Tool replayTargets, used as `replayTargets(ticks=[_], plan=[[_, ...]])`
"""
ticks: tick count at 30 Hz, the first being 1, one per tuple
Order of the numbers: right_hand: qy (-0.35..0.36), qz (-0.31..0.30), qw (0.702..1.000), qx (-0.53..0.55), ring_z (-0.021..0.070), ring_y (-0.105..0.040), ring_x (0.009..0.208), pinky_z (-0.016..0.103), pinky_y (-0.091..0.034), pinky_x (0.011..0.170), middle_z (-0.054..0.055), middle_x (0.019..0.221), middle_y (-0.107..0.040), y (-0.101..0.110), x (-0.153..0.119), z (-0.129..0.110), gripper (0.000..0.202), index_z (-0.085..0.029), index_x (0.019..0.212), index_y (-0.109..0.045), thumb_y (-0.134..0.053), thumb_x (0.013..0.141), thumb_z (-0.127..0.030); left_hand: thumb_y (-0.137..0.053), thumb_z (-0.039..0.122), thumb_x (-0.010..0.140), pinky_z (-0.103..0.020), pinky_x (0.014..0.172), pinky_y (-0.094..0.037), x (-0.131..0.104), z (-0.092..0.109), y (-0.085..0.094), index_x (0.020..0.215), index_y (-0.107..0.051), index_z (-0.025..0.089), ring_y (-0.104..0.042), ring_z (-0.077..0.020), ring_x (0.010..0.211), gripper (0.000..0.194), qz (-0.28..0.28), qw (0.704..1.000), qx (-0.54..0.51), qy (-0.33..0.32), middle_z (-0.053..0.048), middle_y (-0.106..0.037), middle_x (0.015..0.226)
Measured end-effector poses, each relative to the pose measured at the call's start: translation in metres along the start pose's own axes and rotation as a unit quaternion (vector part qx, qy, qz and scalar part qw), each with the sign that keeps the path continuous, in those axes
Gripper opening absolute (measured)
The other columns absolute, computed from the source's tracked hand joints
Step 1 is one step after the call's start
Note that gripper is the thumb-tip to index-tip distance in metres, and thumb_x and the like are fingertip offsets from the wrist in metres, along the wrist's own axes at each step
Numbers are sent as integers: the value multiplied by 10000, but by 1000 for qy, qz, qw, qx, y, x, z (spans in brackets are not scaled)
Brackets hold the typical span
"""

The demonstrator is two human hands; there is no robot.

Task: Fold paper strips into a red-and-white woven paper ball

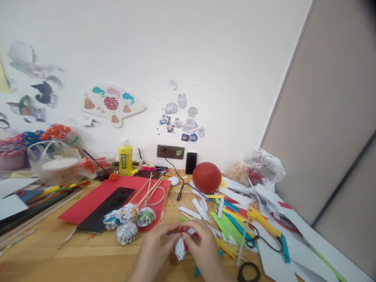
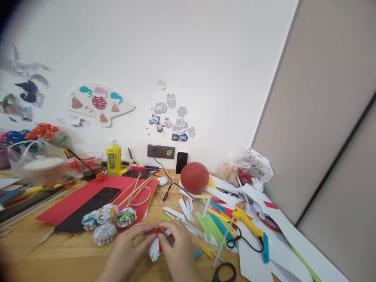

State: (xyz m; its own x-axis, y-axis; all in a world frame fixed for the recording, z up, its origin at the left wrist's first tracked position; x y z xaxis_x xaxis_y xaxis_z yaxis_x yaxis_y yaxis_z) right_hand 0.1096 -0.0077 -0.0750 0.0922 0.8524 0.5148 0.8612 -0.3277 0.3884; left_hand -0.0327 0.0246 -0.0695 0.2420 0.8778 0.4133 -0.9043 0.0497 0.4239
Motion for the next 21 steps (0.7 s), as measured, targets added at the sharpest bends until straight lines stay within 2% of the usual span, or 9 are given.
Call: replayTargets(ticks=[3,8,11,14,18,21], plan=[[58,25,997,-34,188,-607,790,281,-469,716,35,832,-672,0,-4,-5,191,-207,854,-666,-570,738,-89,-630,214,701,-277,712,-526,-3,-3,-2,756,-717,226,-674,-202,737,104,37,998,8,-50,-32,-742,772],[85,64,992,-67,185,-618,756,283,-479,707,26,801,-678,-2,-9,-3,123,-211,842,-651,-593,768,-132,-629,241,727,-289,696,-524,-6,-5,-3,685,-687,223,-661,-201,716,74,93,988,50,-113,-31,-719,731],[104,70,989,-78,186,-615,760,286,-477,702,28,815,-680,-2,-9,-4,127,-211,870,-644,-585,783,-142,-621,261,746,-292,695,-520,-7,-4,-1,740,-676,224,-656,-196,716,67,109,984,70,-126,-25,-709,735],[98,62,990,-76,183,-609,742,273,-469,667,24,783,-669,1,-6,-7,91,-211,821,-641,-583,784,-152,-627,284,747,-288,686,-520,-7,-1,1,784,-676,231,-655,-196,719,81,111,980,80,-145,-22,-711,743],[69,20,995,-69,167,-599,683,247,-450,618,6,705,-641,7,2,-10,68,-197,714,-621,-609,751,-142,-625,303,750,-278,648,-520,-6,3,1,709,-664,229,-652,-189,679,93,94,977,91,-166,-19,-703,694],[89,-7,993,-76,155,-584,655,238,-442,596,-1,677,-621,11,6,-12,87,-194,689,-603,-598,765,-152,-602,261,760,-273,660,-523,-6,5,1,726,-647,220,-656,-186,705,70,93,973,85,-191,-30,-701,724]])
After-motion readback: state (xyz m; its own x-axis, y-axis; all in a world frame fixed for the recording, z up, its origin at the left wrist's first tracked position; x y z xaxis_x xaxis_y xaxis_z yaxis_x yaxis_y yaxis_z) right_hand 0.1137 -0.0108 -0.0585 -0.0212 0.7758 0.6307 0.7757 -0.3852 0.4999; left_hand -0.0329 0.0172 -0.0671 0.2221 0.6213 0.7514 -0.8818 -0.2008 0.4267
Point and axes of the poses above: each hand's wrist, its own x-axis towards the middle knuckle, its own y-axis out of the back of the hand, z = x × y, the point moved 2 cm from there along x, towards the middle knuckle
